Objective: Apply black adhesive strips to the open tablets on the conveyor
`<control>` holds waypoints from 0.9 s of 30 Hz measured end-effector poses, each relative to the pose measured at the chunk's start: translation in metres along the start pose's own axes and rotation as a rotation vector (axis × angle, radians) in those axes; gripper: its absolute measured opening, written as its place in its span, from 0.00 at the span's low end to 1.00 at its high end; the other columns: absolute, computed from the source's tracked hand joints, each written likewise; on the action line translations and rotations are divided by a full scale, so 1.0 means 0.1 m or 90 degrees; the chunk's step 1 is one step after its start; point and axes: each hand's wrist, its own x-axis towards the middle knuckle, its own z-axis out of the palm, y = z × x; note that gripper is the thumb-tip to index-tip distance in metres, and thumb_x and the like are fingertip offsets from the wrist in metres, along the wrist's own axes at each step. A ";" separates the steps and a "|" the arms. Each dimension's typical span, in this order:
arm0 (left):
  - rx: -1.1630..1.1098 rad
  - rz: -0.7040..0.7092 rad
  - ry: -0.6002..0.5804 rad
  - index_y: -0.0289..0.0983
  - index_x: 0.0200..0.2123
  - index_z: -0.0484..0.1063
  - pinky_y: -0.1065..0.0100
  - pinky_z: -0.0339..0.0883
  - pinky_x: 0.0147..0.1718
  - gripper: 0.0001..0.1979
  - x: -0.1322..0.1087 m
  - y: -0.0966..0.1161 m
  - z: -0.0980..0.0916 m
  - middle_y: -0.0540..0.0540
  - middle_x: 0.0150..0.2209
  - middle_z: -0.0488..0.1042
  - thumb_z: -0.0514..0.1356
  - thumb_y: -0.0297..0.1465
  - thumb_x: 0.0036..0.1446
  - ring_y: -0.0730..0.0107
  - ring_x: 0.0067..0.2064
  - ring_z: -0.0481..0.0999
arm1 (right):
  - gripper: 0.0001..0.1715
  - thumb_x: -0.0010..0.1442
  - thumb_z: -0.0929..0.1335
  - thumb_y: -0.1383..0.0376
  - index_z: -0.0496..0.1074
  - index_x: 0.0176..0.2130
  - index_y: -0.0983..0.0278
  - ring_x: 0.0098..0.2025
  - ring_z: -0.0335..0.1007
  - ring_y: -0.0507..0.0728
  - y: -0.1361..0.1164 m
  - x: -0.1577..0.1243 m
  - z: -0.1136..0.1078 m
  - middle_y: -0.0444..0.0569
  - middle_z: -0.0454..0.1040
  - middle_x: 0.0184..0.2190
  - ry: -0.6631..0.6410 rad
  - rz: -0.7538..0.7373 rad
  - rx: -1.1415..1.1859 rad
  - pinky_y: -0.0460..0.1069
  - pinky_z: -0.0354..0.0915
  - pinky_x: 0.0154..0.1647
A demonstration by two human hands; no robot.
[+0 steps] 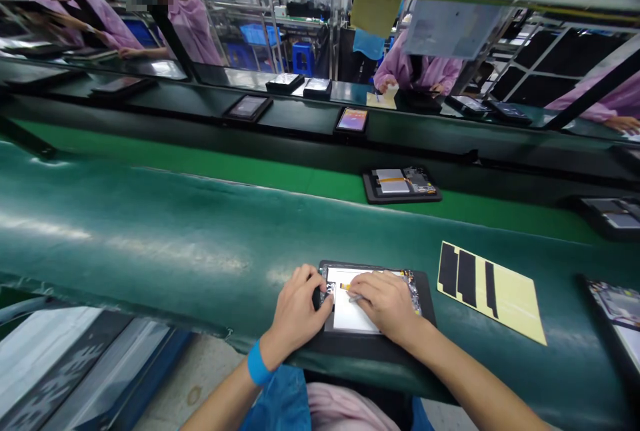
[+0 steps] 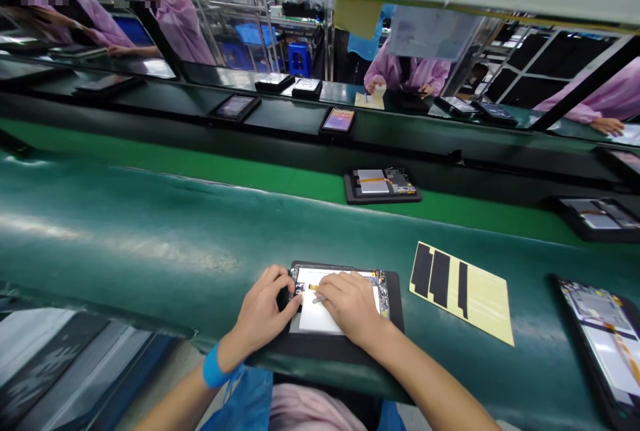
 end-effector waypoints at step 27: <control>-0.114 0.074 0.044 0.39 0.36 0.69 0.63 0.72 0.48 0.07 -0.21 -0.10 0.07 0.40 0.47 0.69 0.54 0.23 0.60 0.62 0.50 0.74 | 0.11 0.72 0.63 0.71 0.74 0.40 0.65 0.32 0.65 0.55 -0.19 -0.03 0.05 0.51 0.77 0.36 -0.099 -0.128 -0.134 0.51 0.54 0.34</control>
